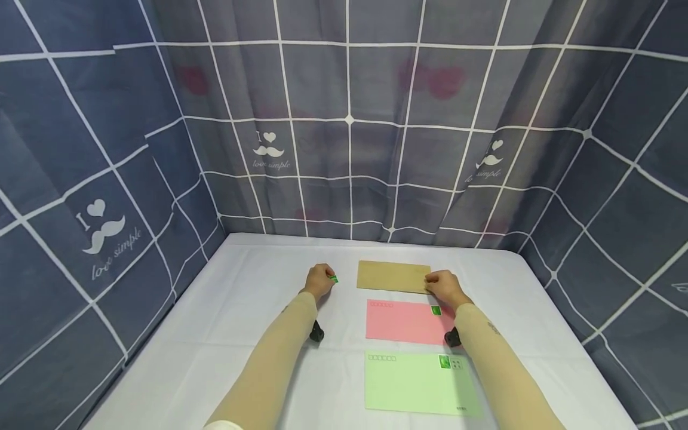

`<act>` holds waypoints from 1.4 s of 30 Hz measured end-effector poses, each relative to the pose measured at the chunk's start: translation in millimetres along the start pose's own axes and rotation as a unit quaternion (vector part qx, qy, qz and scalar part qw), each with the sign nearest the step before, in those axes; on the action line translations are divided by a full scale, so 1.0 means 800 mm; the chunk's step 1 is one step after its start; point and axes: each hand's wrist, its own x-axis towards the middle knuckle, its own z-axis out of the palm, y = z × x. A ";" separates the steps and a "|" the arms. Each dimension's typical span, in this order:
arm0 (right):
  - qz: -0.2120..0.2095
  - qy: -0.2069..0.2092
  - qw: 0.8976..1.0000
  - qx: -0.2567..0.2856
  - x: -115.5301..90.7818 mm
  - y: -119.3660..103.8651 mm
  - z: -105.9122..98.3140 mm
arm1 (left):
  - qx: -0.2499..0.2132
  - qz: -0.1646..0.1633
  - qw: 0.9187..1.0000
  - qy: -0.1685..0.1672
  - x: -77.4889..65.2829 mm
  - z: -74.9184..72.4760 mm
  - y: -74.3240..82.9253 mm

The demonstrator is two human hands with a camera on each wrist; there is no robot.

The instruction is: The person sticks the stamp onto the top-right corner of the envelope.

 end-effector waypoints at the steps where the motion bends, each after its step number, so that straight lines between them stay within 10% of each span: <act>1: 0.003 0.000 1.000 0.001 0.000 0.001 -0.001 | 0.000 0.000 1.000 -0.001 0.000 -0.001 0.001; 42: 0.022 -0.002 0.997 0.068 -0.035 0.006 0.008 | -0.046 0.053 0.996 -0.046 0.007 -0.024 0.028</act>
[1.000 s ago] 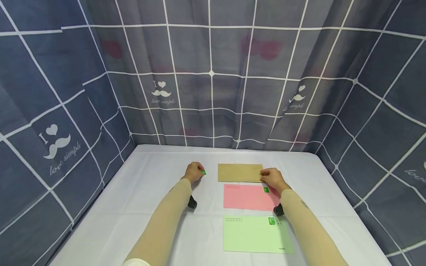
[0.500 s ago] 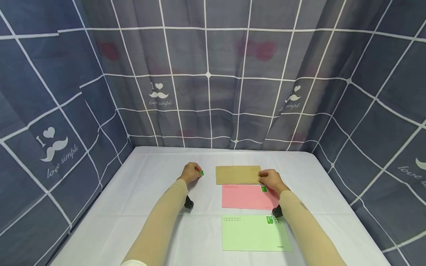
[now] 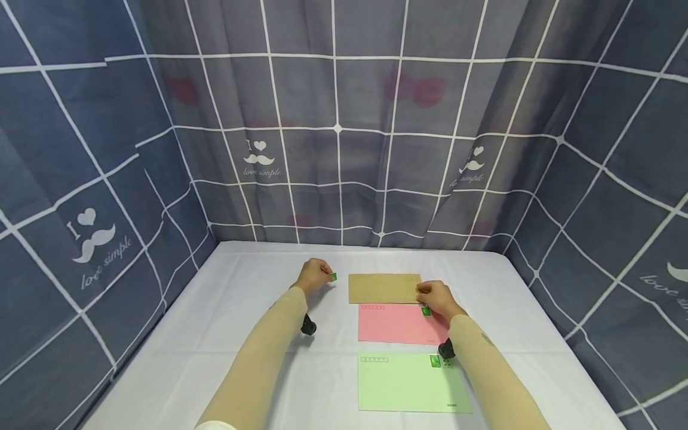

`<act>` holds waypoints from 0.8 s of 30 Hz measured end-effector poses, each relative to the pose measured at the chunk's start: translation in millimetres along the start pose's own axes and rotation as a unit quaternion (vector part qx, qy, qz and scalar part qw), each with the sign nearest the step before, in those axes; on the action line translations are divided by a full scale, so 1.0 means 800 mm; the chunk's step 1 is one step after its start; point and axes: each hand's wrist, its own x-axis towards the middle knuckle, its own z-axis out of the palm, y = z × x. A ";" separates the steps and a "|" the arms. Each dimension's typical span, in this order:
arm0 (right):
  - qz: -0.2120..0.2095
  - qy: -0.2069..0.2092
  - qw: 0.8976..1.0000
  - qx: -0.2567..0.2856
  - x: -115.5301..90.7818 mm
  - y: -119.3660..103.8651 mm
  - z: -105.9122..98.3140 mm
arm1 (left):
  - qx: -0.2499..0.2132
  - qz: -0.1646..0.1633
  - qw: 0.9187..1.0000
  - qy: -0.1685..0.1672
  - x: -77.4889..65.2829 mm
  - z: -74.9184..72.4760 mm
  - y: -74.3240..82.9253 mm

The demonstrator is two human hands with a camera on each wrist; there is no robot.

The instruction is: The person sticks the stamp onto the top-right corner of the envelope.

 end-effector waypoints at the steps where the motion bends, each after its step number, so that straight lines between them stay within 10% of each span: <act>1: -0.002 -0.001 1.000 -0.002 0.000 0.000 0.000 | -0.002 0.000 1.000 0.001 0.002 0.001 0.002; 24: 0.010 0.000 1.000 0.009 0.001 0.002 0.001 | -0.098 0.001 0.995 -0.025 0.018 0.040 0.041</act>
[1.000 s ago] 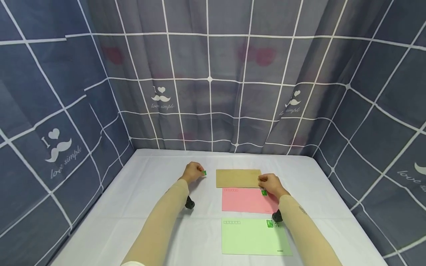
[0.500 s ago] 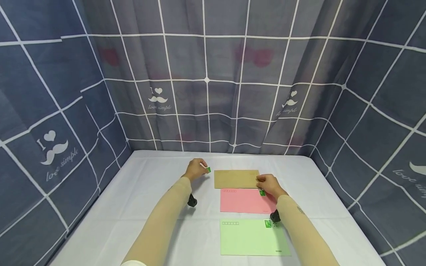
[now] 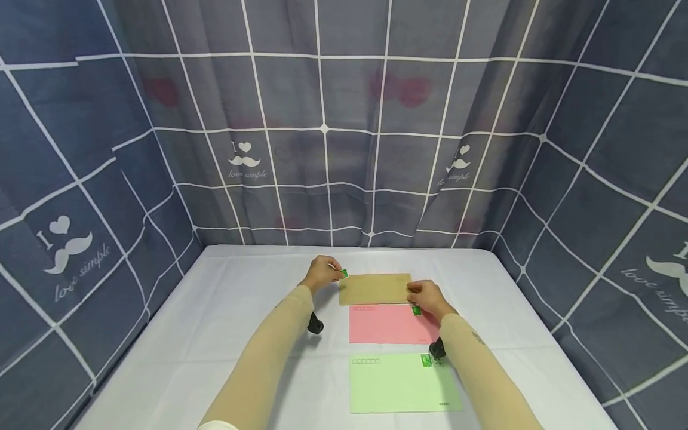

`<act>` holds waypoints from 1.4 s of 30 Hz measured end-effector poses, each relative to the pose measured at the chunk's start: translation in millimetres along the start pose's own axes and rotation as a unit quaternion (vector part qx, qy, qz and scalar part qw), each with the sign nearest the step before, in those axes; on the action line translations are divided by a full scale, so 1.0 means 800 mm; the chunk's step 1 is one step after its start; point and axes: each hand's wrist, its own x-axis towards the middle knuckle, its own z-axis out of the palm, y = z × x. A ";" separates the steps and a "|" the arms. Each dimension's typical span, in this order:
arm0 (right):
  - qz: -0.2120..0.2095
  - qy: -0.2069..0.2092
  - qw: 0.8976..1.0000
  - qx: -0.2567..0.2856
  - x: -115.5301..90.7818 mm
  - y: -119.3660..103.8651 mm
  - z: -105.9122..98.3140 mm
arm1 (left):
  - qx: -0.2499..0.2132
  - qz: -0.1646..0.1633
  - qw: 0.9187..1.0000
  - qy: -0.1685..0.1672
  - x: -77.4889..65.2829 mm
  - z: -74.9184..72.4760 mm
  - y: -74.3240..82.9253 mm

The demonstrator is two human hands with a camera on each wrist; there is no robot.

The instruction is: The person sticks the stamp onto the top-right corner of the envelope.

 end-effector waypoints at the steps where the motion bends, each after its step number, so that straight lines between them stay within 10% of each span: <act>1: -0.001 0.000 1.000 -0.001 0.000 -0.001 0.000 | 0.002 0.000 1.000 -0.003 0.001 0.002 0.001; 42: 0.018 0.015 0.999 0.033 -0.005 -0.001 0.014 | 0.031 0.041 0.994 -0.091 0.041 0.121 0.044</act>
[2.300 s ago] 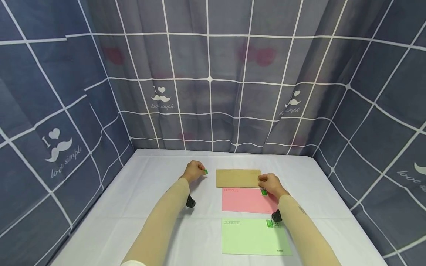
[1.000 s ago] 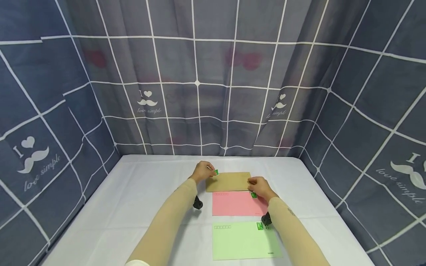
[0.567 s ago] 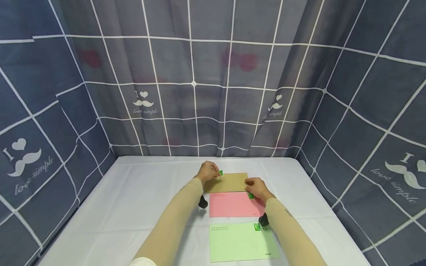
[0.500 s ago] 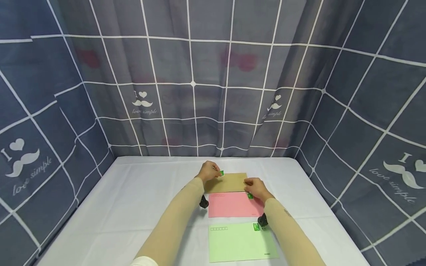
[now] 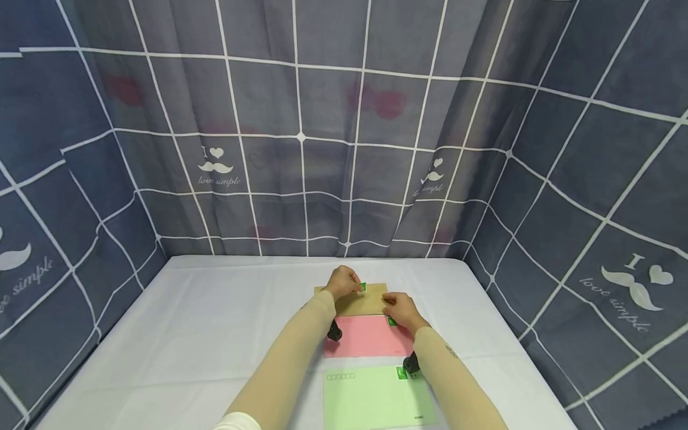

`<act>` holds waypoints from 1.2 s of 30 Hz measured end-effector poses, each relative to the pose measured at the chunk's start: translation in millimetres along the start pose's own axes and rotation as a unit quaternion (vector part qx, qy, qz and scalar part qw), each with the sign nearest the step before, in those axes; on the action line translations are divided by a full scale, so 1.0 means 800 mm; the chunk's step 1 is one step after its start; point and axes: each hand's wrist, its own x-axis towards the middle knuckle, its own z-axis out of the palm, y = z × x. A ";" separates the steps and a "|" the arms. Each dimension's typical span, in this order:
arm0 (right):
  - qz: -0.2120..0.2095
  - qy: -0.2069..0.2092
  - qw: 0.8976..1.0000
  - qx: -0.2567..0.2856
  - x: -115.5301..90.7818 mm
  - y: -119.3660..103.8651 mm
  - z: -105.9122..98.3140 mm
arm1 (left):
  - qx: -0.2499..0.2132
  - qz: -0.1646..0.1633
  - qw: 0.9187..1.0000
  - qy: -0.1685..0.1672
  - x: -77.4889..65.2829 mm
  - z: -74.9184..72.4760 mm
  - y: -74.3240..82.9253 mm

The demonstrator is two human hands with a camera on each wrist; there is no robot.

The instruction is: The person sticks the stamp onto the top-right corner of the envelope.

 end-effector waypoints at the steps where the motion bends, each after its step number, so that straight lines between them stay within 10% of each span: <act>1: -0.001 0.002 1.000 -0.009 0.000 0.001 0.000 | 0.001 -0.002 1.000 -0.002 0.002 0.004 0.000; 36: -0.024 0.003 1.000 0.013 0.003 0.006 -0.003 | 0.141 -0.002 0.989 0.052 0.033 0.063 0.005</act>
